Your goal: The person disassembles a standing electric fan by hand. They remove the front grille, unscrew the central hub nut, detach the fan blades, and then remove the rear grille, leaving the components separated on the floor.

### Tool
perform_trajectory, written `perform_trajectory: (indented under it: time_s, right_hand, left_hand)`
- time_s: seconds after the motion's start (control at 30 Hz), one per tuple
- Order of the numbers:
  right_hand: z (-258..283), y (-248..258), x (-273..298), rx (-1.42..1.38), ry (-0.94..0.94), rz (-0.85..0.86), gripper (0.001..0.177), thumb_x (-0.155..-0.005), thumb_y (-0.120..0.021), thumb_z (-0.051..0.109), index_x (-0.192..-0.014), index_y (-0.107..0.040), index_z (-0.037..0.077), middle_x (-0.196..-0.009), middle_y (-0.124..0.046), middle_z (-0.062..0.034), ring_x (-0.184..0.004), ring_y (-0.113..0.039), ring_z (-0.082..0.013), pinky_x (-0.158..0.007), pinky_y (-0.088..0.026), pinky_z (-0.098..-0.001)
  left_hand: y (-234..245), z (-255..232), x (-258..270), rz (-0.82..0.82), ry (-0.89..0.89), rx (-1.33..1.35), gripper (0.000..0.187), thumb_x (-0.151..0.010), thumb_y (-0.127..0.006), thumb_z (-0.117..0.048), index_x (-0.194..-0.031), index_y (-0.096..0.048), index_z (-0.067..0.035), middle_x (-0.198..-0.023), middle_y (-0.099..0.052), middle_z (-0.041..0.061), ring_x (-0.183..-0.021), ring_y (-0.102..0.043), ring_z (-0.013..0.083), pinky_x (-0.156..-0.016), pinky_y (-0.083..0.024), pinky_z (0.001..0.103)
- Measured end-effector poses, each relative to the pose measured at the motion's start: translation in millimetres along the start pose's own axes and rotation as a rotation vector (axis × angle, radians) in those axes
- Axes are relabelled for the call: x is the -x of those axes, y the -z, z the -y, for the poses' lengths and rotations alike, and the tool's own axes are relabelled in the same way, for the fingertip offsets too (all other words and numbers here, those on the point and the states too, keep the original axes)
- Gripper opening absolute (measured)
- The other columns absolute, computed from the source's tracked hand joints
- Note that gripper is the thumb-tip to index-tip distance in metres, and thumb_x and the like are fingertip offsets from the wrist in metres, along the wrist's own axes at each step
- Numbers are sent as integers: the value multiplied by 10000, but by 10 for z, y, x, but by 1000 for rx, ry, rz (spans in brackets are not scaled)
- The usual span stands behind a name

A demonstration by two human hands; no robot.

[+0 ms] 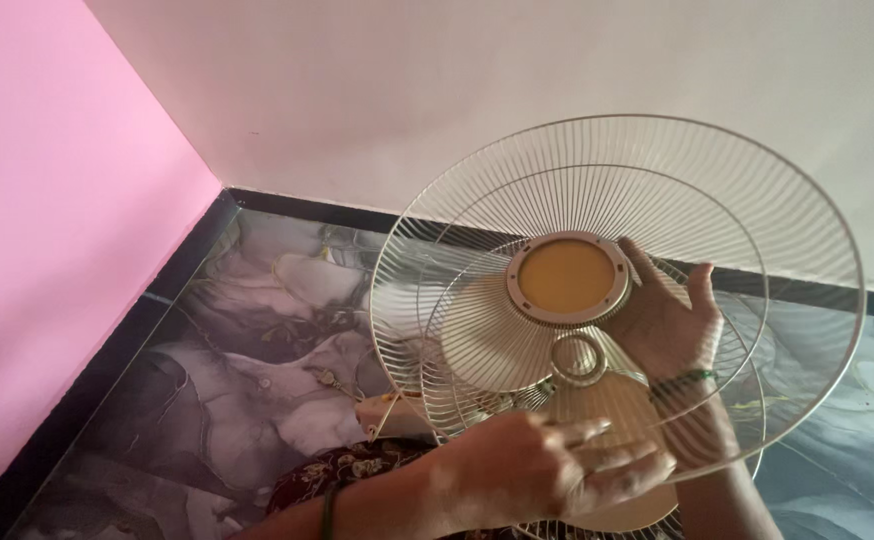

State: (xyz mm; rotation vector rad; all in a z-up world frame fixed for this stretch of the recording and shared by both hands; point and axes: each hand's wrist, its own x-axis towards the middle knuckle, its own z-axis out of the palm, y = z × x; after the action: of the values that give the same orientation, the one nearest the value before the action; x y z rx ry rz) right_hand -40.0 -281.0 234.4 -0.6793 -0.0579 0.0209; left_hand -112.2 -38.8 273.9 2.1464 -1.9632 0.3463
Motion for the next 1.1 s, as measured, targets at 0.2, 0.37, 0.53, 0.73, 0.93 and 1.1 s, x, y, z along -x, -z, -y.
perform_trajectory:
  time_s: [0.2,0.37,0.53,0.73,0.93,1.1]
  right_hand:
    - [102,355,307,149,84,-111,868,-902,-549,627,-1585,-279,165,-1666,-298,-156,-1532,-288,-383,-1256,-206,-621]
    - [72,650,580,-63,112,-200,1022,-791,-570,813,-1527,-466,111,-1655,-344,-229,-1510,-297,-471,-1175,-201,-706]
    - [99,823,782,-627,58,311,1130,-820,-489,847,-1634,-403,68,-1734,-224,-272,-1584,-193,-533,-1258,-119,-785]
    - [70,869,869,41,186,-177,1020,-802,-396,901,-1556,-384,214,-1702,-280,-229,-1526,-248,-486,-1148,-179,-781]
    - [112,1019,977,-520,166,303,1043,-947,-351,830,-1657,-367,67,-1715,-258,-314,-1566,-228,-562,-1233,-166,-796]
    - [119,1013,1050,-44,225,-43,852,-920,-439,668,-1601,-368,160,-1660,-304,-278,-1520,-276,-545,-1180,-225,-762]
  left_hand:
    - [-366,-9,278,126,38,196,598,-1134,-250,-511,-1651,-267,-212,-1614,-505,145,-1377,-541,540,-1100,-499,626]
    - [-607,14,470,9,-14,131,503,-1147,-288,-479,-1568,-383,-222,-1525,-595,211,-1270,-626,530,-1004,-562,620]
    - [-774,59,581,-58,-37,52,357,-1196,-319,-336,-1518,-430,-228,-1467,-654,215,-1224,-685,495,-940,-616,561]
    - [-800,52,645,-65,-30,46,323,-1163,-352,-296,-1464,-448,-228,-1411,-662,243,-1183,-697,482,-912,-621,540]
    - [-784,65,651,-56,-26,26,325,-1189,-339,-332,-1475,-452,-224,-1394,-663,258,-1189,-697,481,-950,-623,531]
    - [-907,-5,810,-59,40,112,326,-1090,-434,-355,-1374,-458,-198,-1305,-670,307,-1129,-705,490,-868,-618,538]
